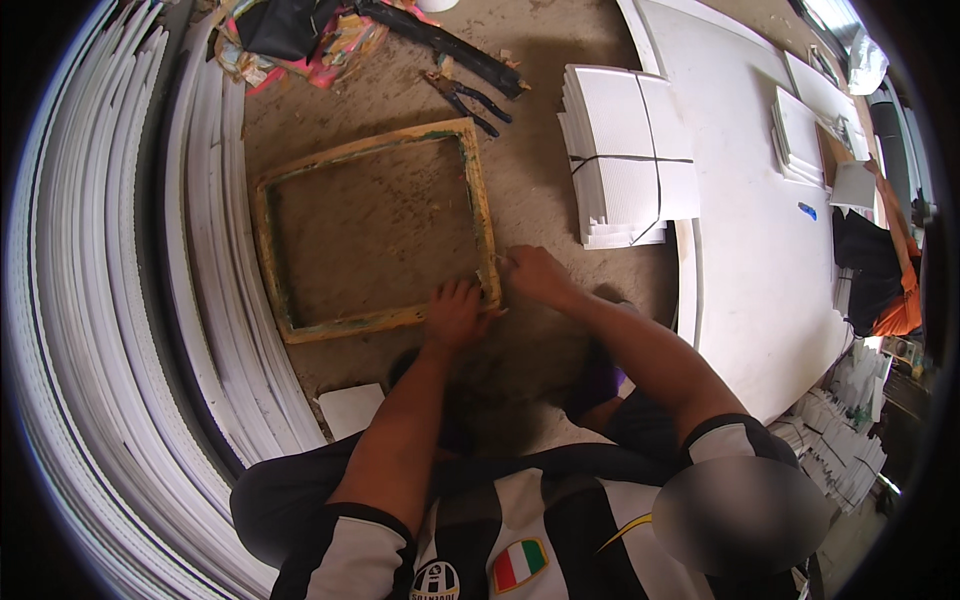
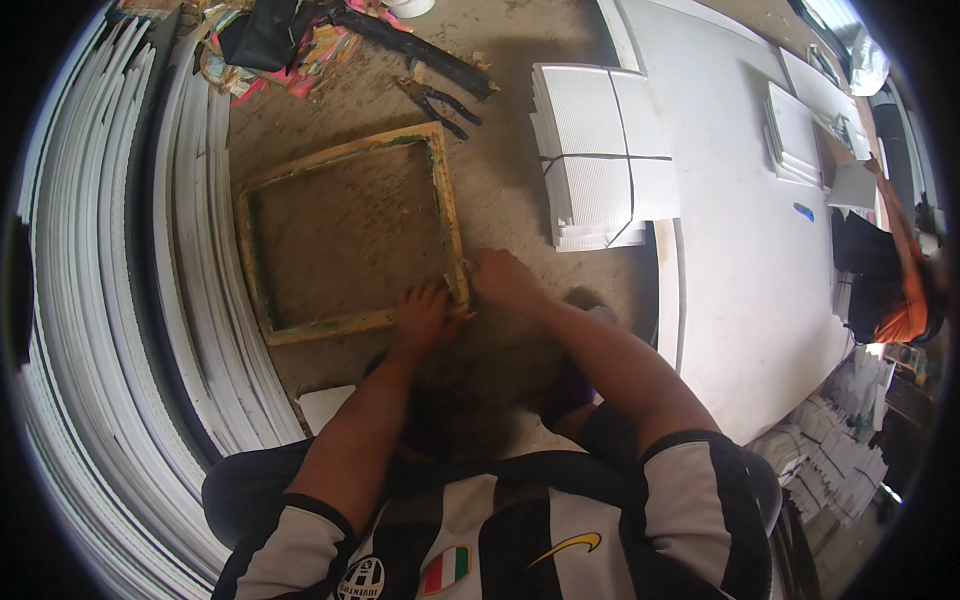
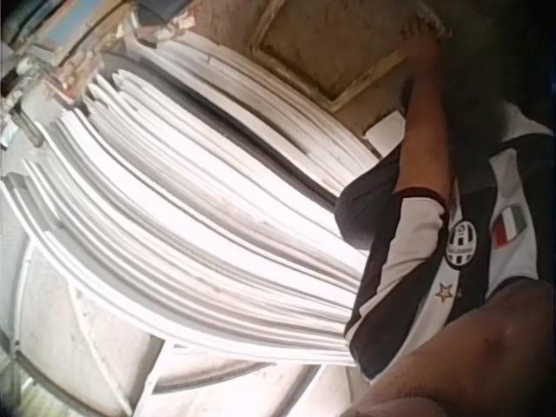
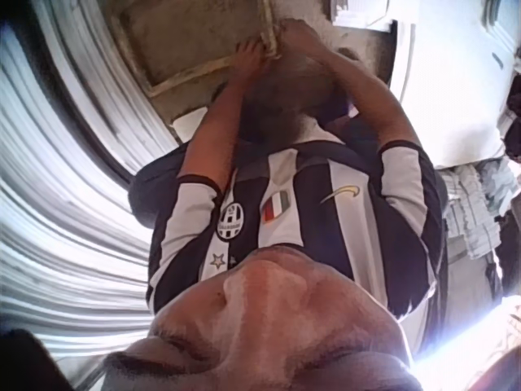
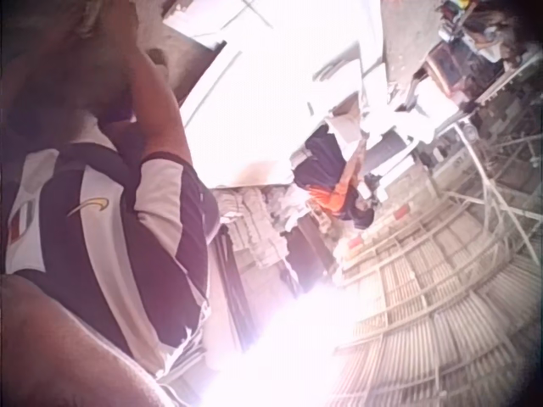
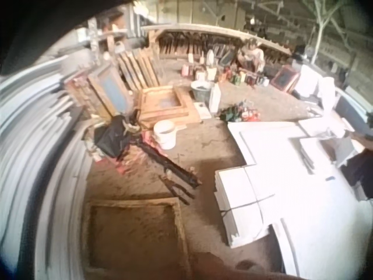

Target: The person sits on the floor and uses a small tool to scrape and clean the edges of a wooden frame. They repeatedly work on the same frame, removing debris and residue from the corners and sides.

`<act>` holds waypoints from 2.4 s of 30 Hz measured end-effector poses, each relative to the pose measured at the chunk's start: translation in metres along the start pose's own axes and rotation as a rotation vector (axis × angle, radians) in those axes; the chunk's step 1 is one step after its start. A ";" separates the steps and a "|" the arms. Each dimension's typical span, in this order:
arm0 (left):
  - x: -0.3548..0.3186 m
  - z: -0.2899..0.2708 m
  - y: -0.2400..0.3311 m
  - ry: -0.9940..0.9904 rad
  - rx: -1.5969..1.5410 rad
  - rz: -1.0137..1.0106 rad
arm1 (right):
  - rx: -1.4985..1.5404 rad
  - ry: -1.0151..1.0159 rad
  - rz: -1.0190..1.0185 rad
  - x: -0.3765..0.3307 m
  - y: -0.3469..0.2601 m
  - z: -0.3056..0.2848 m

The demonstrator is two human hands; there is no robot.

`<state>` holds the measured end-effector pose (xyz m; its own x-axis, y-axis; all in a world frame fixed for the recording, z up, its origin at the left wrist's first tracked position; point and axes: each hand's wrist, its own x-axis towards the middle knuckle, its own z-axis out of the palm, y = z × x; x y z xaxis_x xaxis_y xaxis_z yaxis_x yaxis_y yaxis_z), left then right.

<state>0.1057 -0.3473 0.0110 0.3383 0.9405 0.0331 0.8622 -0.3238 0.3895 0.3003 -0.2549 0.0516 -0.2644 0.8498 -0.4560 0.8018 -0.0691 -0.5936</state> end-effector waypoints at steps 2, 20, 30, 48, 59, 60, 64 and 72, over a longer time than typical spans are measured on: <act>0.001 0.000 -0.002 0.016 0.025 0.015 | -0.034 -0.053 0.073 -0.008 -0.014 -0.009; 0.054 0.007 -0.027 0.056 0.017 -0.089 | -0.396 -0.078 0.017 0.017 -0.043 -0.012; 0.054 0.009 -0.021 0.091 -0.017 -0.130 | -0.459 -0.086 0.037 0.025 -0.045 -0.010; 0.053 0.012 -0.002 0.244 -0.083 -0.236 | -0.402 -0.203 -0.072 0.054 -0.016 -0.016; 0.054 0.012 -0.007 0.302 -0.070 -0.201 | -0.271 -0.320 -0.089 0.057 -0.026 -0.033; 0.055 0.011 -0.007 0.303 -0.040 -0.189 | -0.056 -0.420 0.001 0.071 -0.014 -0.029; 0.057 0.014 -0.010 0.293 0.005 -0.175 | 0.637 -0.453 -0.063 0.103 0.031 0.007; 0.051 0.010 -0.006 0.287 -0.065 -0.228 | -0.252 0.011 -0.145 0.056 -0.014 -0.031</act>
<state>0.1219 -0.2986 0.0009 0.0132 0.9813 0.1920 0.8745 -0.1045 0.4736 0.2907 -0.1905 0.0547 -0.3808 0.8473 -0.3702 0.8644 0.1840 -0.4679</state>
